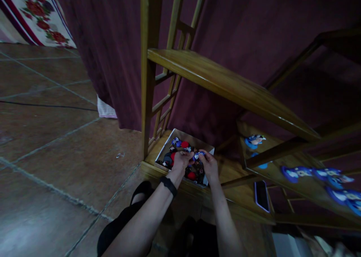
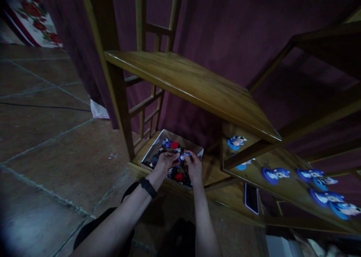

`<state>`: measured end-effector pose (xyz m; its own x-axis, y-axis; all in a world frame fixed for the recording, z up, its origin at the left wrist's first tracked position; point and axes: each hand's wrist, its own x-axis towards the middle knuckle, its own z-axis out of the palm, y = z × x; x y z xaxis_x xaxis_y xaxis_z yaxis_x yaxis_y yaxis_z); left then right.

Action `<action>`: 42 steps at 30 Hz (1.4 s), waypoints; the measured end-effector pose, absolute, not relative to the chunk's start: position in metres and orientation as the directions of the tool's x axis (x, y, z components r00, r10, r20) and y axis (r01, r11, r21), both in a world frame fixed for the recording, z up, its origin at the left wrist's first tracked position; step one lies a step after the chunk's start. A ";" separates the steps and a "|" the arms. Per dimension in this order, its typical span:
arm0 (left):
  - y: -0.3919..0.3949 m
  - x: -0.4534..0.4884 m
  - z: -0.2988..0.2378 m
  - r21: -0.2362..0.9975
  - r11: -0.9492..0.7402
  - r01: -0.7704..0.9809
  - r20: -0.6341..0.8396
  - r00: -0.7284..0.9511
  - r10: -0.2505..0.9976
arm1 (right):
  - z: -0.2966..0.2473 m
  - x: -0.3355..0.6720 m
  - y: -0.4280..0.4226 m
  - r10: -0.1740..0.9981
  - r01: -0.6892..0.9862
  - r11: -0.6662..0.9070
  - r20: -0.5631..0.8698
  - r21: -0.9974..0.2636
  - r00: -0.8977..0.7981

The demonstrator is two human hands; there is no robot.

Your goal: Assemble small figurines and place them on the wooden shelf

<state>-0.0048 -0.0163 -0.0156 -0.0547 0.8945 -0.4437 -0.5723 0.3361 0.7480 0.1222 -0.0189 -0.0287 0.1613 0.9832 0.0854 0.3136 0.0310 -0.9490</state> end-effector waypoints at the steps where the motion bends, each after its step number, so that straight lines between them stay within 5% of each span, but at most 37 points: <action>1: -0.017 -0.003 -0.016 0.754 0.329 -0.568 -0.441 -0.067 0.895 | -0.029 0.121 -0.020 0.981 0.329 0.033 0.093 -0.944 0.168; 15: -0.024 0.010 -0.025 0.924 0.175 -0.340 -0.267 -0.245 0.932 | -0.042 0.106 -0.026 0.930 0.172 0.056 0.114 -0.983 0.350; 25: -0.024 -0.016 -0.018 0.779 0.319 -0.539 -0.432 -0.093 0.897 | -0.031 0.100 -0.033 0.960 0.338 0.074 0.158 -0.938 0.230; 35: -0.029 -0.006 -0.031 0.874 0.190 -0.448 -0.321 -0.237 0.917 | -0.032 0.092 -0.033 0.958 0.259 0.071 0.138 -0.963 0.250; 42: -0.022 -0.019 -0.024 0.728 0.294 -0.620 -0.393 -0.026 0.919 | -0.011 0.089 -0.030 0.978 0.176 0.122 0.148 -0.977 0.147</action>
<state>-0.0187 -0.0218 -0.0242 -0.0255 0.9193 -0.3927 -0.6197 0.2937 0.7278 0.0891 -0.0299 -0.0110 0.1468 0.9780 0.1484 0.1762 0.1218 -0.9768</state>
